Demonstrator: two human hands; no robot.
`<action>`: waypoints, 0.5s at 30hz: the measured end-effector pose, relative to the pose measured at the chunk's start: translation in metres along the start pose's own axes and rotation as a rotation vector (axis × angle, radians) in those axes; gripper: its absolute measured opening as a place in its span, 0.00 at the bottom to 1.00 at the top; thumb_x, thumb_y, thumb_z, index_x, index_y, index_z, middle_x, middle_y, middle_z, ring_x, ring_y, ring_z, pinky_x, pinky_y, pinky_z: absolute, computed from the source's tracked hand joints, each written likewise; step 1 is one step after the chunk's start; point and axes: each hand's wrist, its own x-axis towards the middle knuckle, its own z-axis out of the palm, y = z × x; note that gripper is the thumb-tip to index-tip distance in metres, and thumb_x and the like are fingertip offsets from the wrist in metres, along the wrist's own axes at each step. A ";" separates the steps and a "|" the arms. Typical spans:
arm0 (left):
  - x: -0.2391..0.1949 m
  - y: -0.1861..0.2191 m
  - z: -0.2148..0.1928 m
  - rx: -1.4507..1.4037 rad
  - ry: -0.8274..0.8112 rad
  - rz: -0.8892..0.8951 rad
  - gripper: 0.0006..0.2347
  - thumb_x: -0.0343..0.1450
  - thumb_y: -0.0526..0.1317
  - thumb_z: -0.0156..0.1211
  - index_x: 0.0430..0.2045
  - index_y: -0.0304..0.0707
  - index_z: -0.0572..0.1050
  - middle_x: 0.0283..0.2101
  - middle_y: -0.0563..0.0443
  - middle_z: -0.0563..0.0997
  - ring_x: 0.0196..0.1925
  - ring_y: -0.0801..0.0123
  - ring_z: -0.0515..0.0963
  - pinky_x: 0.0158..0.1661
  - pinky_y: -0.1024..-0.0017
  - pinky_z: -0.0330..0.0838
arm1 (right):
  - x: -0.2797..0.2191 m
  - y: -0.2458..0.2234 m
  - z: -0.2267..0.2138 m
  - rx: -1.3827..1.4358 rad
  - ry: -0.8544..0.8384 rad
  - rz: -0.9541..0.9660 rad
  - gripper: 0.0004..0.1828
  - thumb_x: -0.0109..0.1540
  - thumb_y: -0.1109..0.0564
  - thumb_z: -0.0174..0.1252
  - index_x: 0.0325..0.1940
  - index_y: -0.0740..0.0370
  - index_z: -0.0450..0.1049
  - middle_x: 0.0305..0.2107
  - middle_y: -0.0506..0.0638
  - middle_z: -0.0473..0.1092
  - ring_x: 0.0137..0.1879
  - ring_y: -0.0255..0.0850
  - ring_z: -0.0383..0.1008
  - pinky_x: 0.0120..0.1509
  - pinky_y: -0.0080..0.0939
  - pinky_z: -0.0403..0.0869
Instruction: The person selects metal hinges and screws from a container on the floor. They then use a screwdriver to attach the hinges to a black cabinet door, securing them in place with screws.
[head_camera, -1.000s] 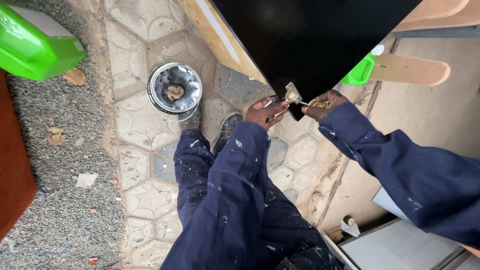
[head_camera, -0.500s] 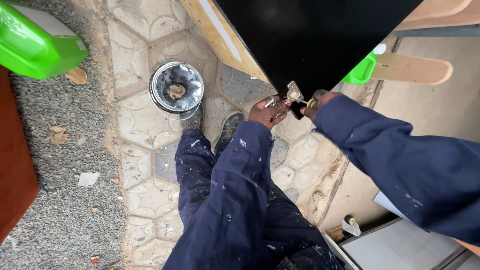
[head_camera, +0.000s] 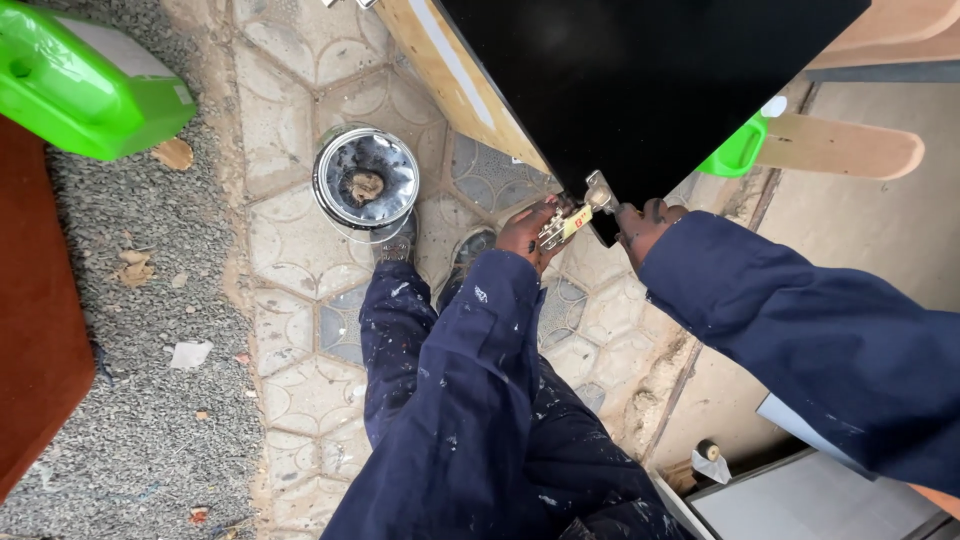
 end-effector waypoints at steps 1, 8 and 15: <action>-0.001 -0.001 0.003 -0.063 0.006 -0.018 0.28 0.75 0.40 0.65 0.66 0.24 0.60 0.68 0.23 0.59 0.67 0.30 0.64 0.66 0.38 0.69 | 0.002 0.001 -0.003 0.036 -0.065 -0.006 0.15 0.61 0.48 0.66 0.41 0.59 0.72 0.20 0.52 0.64 0.25 0.41 0.68 0.30 0.36 0.66; 0.000 0.001 0.004 -0.103 0.018 -0.037 0.26 0.76 0.33 0.61 0.68 0.24 0.59 0.67 0.24 0.63 0.68 0.31 0.64 0.67 0.39 0.67 | -0.013 0.005 0.029 0.264 -0.380 0.113 0.30 0.58 0.42 0.63 0.60 0.58 0.70 0.38 0.63 0.76 0.38 0.50 0.81 0.35 0.47 0.76; 0.014 -0.010 -0.008 -0.056 0.003 -0.024 0.26 0.74 0.34 0.66 0.66 0.25 0.61 0.64 0.26 0.68 0.64 0.34 0.70 0.65 0.38 0.70 | -0.001 0.006 0.008 0.271 -0.170 0.036 0.17 0.61 0.49 0.62 0.47 0.63 0.72 0.25 0.62 0.72 0.26 0.49 0.73 0.28 0.42 0.69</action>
